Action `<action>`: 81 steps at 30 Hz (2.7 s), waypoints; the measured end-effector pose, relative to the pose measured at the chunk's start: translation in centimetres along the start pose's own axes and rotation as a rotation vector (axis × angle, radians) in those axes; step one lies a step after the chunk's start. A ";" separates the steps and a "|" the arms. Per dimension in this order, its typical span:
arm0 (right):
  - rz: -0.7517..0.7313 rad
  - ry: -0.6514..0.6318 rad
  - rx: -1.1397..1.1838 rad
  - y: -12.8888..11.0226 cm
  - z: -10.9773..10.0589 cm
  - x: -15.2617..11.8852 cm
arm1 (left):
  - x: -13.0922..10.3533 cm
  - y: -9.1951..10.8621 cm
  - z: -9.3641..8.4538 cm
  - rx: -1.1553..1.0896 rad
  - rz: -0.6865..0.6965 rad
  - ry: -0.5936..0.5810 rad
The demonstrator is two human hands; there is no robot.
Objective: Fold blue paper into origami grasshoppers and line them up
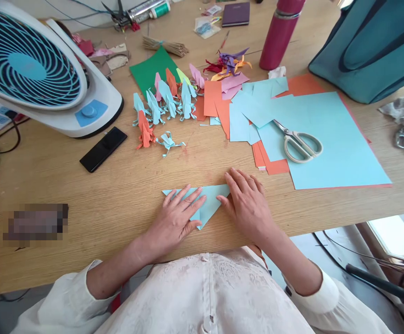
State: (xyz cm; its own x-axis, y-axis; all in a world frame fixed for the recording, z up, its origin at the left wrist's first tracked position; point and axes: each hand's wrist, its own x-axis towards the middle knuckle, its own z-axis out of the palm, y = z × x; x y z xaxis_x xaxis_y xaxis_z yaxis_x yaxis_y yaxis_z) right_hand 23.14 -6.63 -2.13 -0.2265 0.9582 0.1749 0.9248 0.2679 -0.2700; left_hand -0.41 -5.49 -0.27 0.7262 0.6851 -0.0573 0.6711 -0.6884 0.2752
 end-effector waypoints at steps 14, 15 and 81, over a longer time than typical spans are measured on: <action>0.158 -0.106 0.804 0.3 -2.8 2.4 | 5.3 -1.9 -4.5 -0.289 -0.219 0.103; 0.165 -0.076 0.829 0.5 -2.9 2.5 | 5.6 -2.0 -5.1 -0.345 -0.226 0.107; 0.561 -0.204 1.696 -0.8 -1.8 2.1 | 8.2 -0.5 -4.7 -1.161 -0.289 0.134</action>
State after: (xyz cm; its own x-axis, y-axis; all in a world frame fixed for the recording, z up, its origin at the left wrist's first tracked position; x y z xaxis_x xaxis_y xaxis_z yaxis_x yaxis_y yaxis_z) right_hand 22.44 -4.99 0.20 -0.1803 0.9225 -0.3412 -0.3623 -0.3848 -0.8489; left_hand 4.53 1.58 3.68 0.5036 0.8453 -0.1786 0.2223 0.0730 0.9723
